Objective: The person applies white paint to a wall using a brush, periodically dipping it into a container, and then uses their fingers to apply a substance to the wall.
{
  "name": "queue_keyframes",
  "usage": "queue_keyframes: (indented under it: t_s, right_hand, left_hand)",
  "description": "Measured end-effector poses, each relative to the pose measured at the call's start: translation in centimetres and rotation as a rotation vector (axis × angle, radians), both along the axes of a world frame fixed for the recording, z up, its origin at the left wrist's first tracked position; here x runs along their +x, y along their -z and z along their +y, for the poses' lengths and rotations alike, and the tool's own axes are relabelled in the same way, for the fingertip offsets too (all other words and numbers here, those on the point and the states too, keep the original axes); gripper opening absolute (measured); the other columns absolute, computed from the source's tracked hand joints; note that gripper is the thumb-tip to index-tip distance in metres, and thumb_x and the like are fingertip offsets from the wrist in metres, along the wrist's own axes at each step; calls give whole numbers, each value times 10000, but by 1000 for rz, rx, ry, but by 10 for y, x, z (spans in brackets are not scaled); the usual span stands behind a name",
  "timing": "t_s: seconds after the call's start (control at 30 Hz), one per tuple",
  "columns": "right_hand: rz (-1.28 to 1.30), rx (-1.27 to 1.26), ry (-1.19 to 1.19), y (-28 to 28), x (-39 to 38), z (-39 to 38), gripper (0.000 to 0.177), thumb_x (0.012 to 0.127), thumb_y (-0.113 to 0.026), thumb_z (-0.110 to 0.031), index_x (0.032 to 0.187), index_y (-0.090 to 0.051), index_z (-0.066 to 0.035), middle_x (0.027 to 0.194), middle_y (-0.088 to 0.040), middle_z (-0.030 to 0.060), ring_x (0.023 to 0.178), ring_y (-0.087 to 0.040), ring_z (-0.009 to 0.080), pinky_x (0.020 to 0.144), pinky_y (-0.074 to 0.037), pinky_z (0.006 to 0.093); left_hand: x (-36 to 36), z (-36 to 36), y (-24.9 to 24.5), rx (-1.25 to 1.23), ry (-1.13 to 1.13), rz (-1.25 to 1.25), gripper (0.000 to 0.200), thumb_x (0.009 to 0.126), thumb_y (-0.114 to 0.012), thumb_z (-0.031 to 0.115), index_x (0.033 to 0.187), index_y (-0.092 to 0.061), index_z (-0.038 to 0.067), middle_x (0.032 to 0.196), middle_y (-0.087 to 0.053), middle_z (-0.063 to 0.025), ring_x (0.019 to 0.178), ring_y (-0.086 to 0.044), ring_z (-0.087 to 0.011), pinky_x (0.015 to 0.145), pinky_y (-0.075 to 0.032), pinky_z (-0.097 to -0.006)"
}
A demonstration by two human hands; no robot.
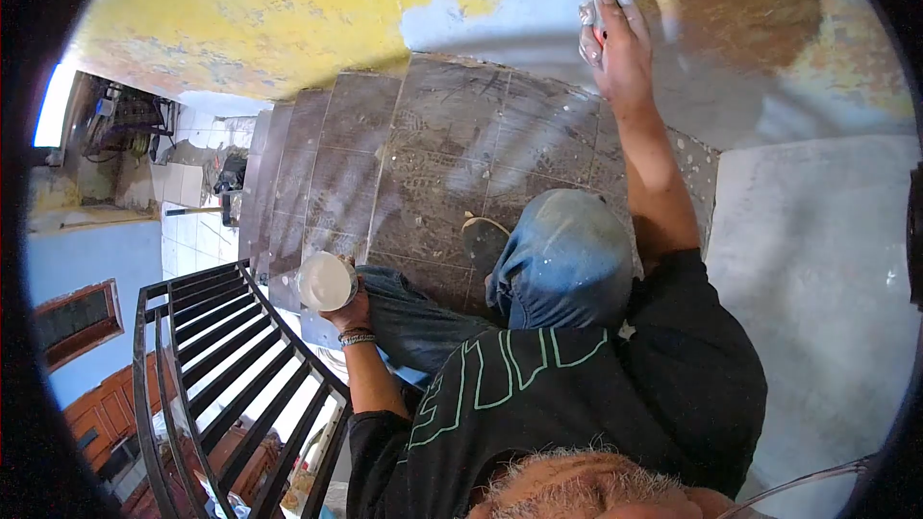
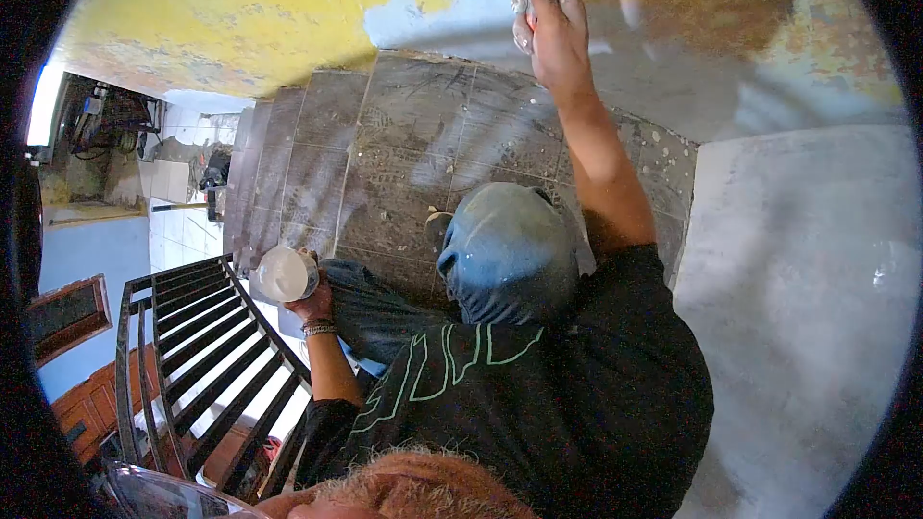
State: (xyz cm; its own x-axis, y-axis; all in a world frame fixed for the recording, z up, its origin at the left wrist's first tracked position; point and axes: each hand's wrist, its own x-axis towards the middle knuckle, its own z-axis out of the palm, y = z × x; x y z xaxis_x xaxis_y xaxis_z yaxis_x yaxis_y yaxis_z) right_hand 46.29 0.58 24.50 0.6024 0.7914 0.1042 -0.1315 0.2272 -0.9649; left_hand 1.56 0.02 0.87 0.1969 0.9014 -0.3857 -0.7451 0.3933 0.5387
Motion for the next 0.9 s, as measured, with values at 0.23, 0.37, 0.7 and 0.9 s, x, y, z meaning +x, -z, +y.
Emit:
queue_keyframes:
  t_s: [0.23,0.37,0.7,0.9]
  right_hand:
    - [-33,-106,170,204,23,26,209,841,-408,-283,769,-404,-87,572,-403,13,385,-376,85,324,-292,208]
    - [125,-397,123,273,-17,-6,213,808,-421,-271,709,-430,-83,525,-398,9,355,-389,96,310,-285,223]
    - [490,-136,-50,131,-23,76,161,810,-416,-185,689,-409,-79,532,-395,13,348,-322,101,331,-253,236]
    - [203,230,75,101,-65,74,166,835,-426,-223,748,-396,-84,630,-421,14,428,-346,92,383,-263,225]
  left_hand:
    - [-9,-3,-3,20,26,-76,600,719,-416,463,1161,-383,58,1136,-438,-151,1033,-435,-314,719,-450,-387]
    - [-10,-4,-1,-1,1,87,622,707,-414,483,1167,-380,65,1158,-429,-130,1062,-411,-311,755,-429,-400]
    - [-15,-1,9,-16,46,-36,612,713,-374,499,1171,-383,94,1154,-437,-120,1051,-420,-302,729,-423,-396]
    - [-14,0,4,-1,45,-81,628,715,-395,507,1167,-375,72,1133,-445,-142,1027,-436,-294,739,-425,-402]
